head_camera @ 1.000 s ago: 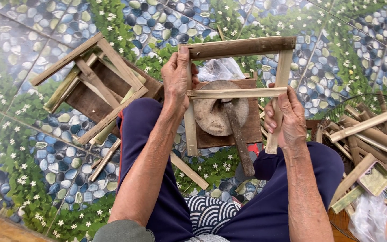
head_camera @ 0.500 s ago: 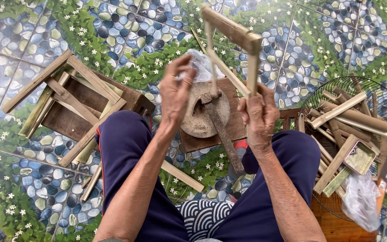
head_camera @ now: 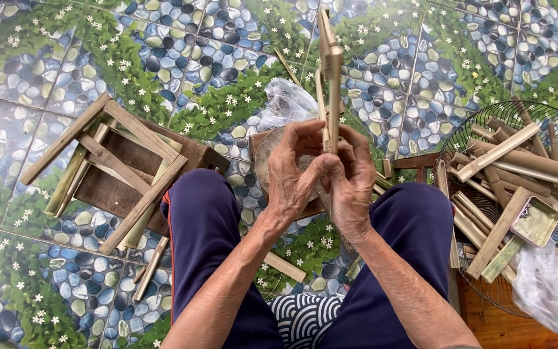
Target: The person constructs a small bamboo or wooden stool by fitting slats together and hammering them into place.
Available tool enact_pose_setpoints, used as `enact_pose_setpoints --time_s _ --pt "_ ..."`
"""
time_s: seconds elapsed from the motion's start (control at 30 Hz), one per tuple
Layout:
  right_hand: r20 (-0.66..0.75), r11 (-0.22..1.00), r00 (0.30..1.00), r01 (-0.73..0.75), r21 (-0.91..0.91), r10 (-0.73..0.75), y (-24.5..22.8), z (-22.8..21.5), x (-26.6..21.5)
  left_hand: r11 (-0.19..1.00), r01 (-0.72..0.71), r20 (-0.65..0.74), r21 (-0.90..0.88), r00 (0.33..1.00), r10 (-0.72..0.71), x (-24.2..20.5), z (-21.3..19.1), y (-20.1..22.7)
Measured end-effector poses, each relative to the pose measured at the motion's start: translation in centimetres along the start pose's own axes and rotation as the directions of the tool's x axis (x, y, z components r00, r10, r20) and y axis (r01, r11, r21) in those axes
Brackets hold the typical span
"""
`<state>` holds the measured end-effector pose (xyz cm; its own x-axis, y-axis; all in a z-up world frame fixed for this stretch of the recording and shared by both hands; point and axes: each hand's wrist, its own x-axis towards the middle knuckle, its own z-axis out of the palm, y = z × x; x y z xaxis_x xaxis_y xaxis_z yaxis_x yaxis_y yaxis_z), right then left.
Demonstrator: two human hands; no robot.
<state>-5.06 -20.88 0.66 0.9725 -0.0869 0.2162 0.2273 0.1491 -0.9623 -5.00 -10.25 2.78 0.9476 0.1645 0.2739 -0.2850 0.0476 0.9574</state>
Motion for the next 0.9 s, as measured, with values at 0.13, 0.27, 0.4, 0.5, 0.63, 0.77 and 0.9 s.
enact_pose_setpoints --time_s 0.13,0.27,0.4,0.5,0.63,0.77,0.9 --pt "-0.024 0.965 0.991 0.123 -0.23 -0.132 -1.9 2.5 -0.4 0.994 -0.012 -0.056 0.105 0.998 0.018 0.0 -0.7 0.2" --pt "0.021 0.852 0.979 0.185 -0.49 -0.201 -1.4 2.6 -0.9 0.982 0.032 -0.131 0.186 0.991 -0.008 -0.2 -1.1 -0.3" --pt "0.088 0.79 0.976 0.211 -0.575 -0.197 0.5 2.2 -0.5 0.972 0.027 -0.214 0.232 0.977 0.024 -0.2 -1.3 -1.6" --pt "0.262 0.784 0.964 0.186 -0.592 -0.03 -2.2 2.5 -0.2 0.981 0.15 -0.266 0.121 0.957 -0.113 -0.1 -2.2 -4.1" --pt "0.355 0.735 0.935 0.232 -0.637 0.011 -0.9 0.9 0.3 0.971 0.179 -0.297 0.161 0.947 -0.125 0.2 -2.7 -4.6" --pt "0.327 0.76 0.942 0.263 -0.594 -0.07 0.2 -0.2 0.9 0.974 0.227 -0.26 -0.001 0.94 -0.219 0.6 -3.1 -3.5" --pt "0.319 0.729 0.931 0.342 -0.593 -0.178 0.1 -1.2 1.0 0.939 0.208 -0.205 -0.274 0.941 -0.268 0.9 -2.8 -3.1"
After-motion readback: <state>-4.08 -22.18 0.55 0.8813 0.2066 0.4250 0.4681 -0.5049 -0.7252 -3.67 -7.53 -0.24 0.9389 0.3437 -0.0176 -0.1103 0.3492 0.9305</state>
